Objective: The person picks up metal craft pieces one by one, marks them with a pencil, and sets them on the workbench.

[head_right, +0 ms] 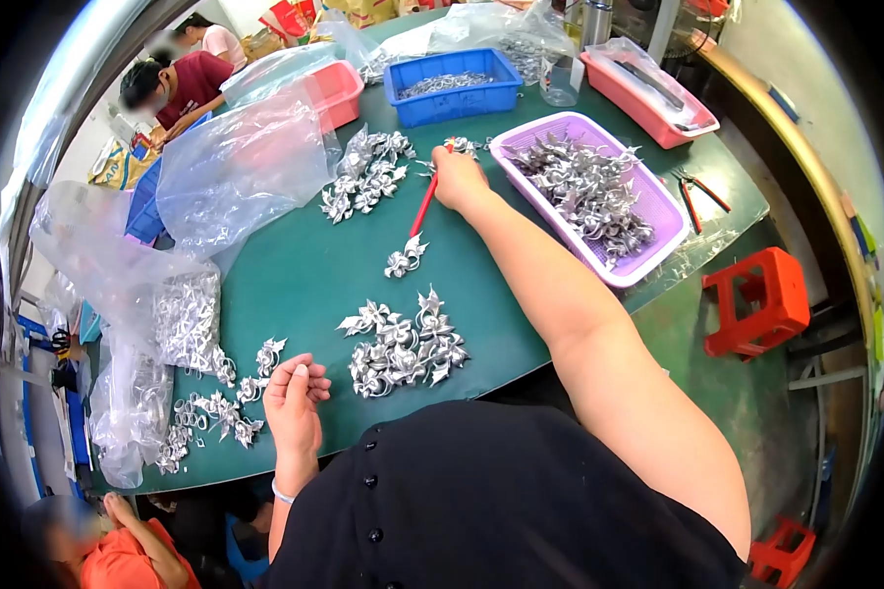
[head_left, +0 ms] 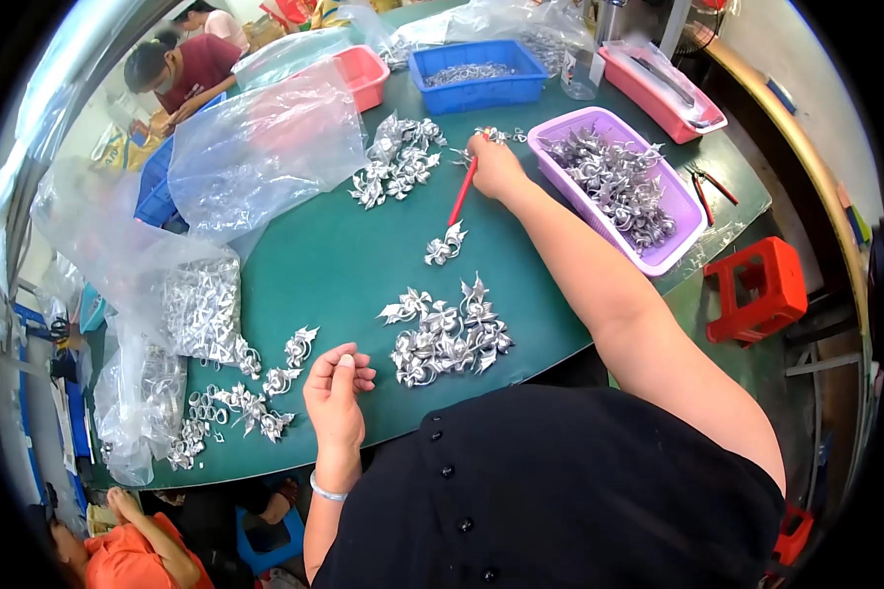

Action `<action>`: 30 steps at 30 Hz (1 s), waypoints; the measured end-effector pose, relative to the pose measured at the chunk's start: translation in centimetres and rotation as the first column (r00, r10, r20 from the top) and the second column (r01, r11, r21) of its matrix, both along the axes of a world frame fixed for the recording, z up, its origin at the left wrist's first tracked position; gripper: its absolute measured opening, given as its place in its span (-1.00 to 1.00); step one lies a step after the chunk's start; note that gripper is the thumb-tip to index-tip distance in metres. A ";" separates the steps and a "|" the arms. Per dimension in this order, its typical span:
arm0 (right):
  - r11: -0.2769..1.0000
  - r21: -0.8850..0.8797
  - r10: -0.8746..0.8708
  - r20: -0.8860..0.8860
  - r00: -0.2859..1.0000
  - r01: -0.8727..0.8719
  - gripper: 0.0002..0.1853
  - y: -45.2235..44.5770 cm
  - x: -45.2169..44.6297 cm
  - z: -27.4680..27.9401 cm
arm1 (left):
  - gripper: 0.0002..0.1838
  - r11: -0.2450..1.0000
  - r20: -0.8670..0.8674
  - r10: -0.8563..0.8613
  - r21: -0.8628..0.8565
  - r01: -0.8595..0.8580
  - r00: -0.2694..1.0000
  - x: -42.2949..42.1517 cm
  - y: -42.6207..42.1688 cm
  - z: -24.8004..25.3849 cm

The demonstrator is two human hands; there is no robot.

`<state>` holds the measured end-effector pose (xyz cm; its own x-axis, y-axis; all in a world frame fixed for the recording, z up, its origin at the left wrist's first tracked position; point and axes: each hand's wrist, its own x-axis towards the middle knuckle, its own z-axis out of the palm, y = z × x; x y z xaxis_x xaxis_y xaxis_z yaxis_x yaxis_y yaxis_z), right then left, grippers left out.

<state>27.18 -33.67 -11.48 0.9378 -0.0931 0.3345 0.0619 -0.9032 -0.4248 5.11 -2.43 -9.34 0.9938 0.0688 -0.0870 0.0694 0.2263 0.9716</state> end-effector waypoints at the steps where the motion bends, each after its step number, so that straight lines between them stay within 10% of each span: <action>1: 1.000 -0.001 0.016 0.023 1.000 -0.016 -0.78 -0.1 0.0 -0.1 | -0.83 1.000 -0.003 0.005 -0.003 -0.005 1.000 0.0 0.1 0.0; 10: 0.909 0.413 0.058 -0.014 0.998 -0.047 -0.71 0.1 -2.1 1.7 | -0.83 1.000 -0.006 -0.006 -0.022 0.006 1.000 0.5 -0.4 0.4; 18: -0.063 0.985 0.738 0.152 0.657 -0.158 -0.84 4.5 -6.9 6.7 | -0.77 0.996 0.029 -0.076 -0.035 0.077 0.997 1.9 -2.0 2.9; 30: -0.009 0.954 0.923 0.123 0.363 -0.301 -0.75 10.2 -10.7 10.3 | -0.69 0.977 0.118 -0.063 -0.197 0.086 0.991 2.7 -3.3 7.3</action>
